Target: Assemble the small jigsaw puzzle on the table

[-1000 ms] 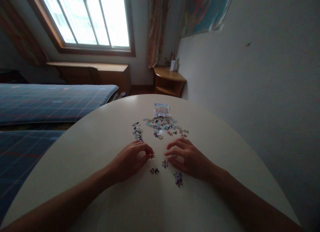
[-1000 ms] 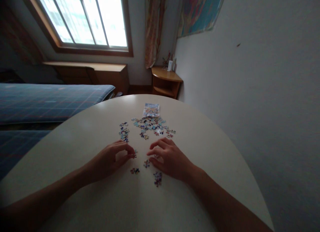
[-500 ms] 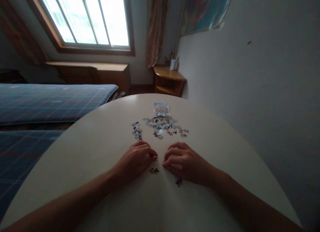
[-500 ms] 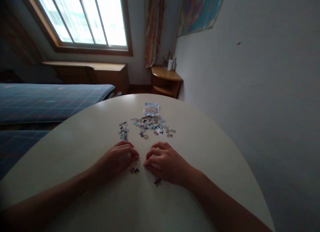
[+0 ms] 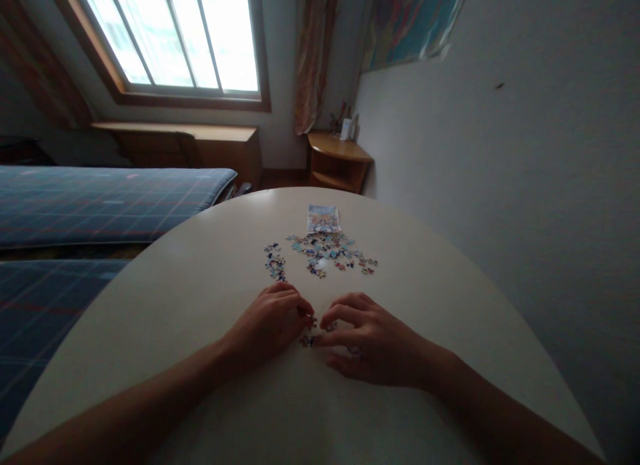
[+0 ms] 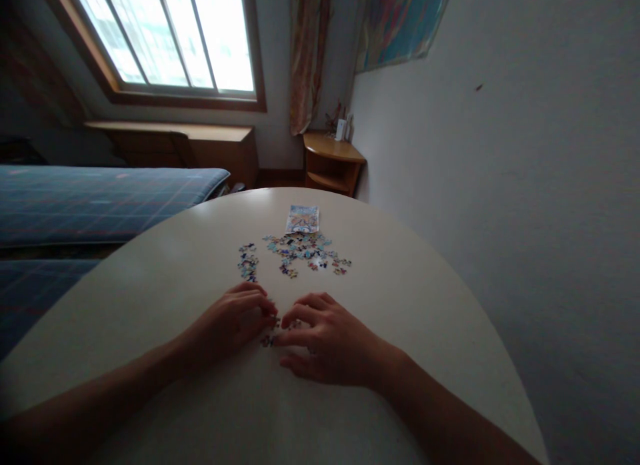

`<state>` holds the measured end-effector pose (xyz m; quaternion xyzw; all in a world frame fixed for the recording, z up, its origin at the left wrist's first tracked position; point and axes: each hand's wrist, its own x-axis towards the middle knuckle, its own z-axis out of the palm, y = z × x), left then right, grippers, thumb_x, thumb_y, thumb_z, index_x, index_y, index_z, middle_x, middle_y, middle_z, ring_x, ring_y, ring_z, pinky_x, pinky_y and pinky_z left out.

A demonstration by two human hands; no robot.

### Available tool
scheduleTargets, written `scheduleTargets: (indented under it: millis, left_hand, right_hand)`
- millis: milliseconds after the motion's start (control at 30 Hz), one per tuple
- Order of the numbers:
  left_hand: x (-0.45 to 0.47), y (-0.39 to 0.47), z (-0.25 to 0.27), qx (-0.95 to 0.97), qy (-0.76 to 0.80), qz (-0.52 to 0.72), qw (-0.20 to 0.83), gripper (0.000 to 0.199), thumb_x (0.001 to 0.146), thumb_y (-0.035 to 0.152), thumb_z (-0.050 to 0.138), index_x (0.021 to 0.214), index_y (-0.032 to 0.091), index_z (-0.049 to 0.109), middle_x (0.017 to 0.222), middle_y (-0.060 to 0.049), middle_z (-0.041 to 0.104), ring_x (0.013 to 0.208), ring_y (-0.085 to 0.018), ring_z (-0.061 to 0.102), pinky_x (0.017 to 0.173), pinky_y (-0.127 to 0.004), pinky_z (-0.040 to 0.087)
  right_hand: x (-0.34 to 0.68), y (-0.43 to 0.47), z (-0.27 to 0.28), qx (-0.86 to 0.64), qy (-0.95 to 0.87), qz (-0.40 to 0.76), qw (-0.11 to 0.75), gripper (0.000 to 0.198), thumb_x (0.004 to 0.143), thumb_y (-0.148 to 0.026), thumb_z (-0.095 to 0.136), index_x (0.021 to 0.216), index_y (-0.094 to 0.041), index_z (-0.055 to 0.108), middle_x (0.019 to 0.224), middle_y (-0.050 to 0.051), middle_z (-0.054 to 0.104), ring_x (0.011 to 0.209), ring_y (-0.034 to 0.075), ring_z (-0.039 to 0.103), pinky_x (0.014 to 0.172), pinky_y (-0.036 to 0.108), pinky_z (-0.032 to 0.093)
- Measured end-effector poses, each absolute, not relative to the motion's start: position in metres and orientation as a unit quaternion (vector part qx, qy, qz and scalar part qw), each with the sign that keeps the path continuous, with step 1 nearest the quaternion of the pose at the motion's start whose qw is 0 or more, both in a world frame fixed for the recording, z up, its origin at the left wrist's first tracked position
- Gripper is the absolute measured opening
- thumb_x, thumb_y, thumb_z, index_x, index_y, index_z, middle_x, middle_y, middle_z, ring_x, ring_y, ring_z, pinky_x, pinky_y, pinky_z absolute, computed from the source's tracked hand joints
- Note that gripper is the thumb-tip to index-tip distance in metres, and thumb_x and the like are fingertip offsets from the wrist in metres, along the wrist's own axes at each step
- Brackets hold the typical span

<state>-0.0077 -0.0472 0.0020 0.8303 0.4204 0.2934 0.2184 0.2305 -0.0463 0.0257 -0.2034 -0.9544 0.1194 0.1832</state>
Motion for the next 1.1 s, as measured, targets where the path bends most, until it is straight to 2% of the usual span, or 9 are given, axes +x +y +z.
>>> scheduleTargets:
  millis: [233, 400, 700, 1100]
  left_hand:
    - [-0.0063, -0.0494, 0.0063, 0.812, 0.439, 0.289, 0.253, 0.005, 0.085, 0.019, 0.065, 0.086, 0.021, 0.069, 0.087, -0.003, 0.071, 0.094, -0.02, 0.061, 0.089, -0.034, 0.048]
    - [-0.006, -0.0511, 0.0101, 0.823, 0.428, 0.262, 0.266, 0.004, 0.085, 0.02, 0.065, 0.086, 0.021, 0.069, 0.087, -0.003, 0.071, 0.098, -0.021, 0.061, 0.091, -0.034, 0.047]
    - [-0.007, -0.05, 0.0085, 0.837, 0.422, 0.263, 0.229, 0.006, 0.084, 0.02, 0.065, 0.088, 0.022, 0.07, 0.087, -0.003, 0.073, 0.099, -0.021, 0.061, 0.093, -0.035, 0.047]
    - [-0.0063, -0.0538, 0.0091, 0.852, 0.408, 0.268, 0.192, 0.008, 0.084, 0.016, 0.065, 0.089, 0.022, 0.069, 0.088, -0.001, 0.074, 0.099, -0.022, 0.06, 0.093, -0.039, 0.045]
  right_hand:
    - [0.2295, -0.0501, 0.0254, -0.193, -0.963, 0.122, 0.146, 0.033, 0.089, -0.048, 0.061, 0.112, -0.026, 0.07, 0.116, 0.003, 0.066, 0.116, 0.024, 0.051, 0.102, 0.041, 0.035]
    - [0.2304, -0.0492, 0.0265, -0.19, -0.961, 0.14, 0.144, 0.038, 0.087, -0.047, 0.063, 0.116, -0.023, 0.068, 0.116, 0.003, 0.069, 0.117, 0.024, 0.05, 0.104, 0.041, 0.034]
    - [0.2307, -0.0499, 0.0293, -0.194, -0.959, 0.158, 0.136, 0.042, 0.082, -0.046, 0.067, 0.117, -0.022, 0.068, 0.116, 0.004, 0.07, 0.118, 0.024, 0.051, 0.103, 0.041, 0.035]
    - [0.2312, -0.0501, 0.0324, -0.19, -0.959, 0.167, 0.124, 0.04, 0.084, -0.042, 0.065, 0.118, -0.021, 0.066, 0.119, 0.004, 0.068, 0.118, 0.024, 0.05, 0.104, 0.042, 0.035]
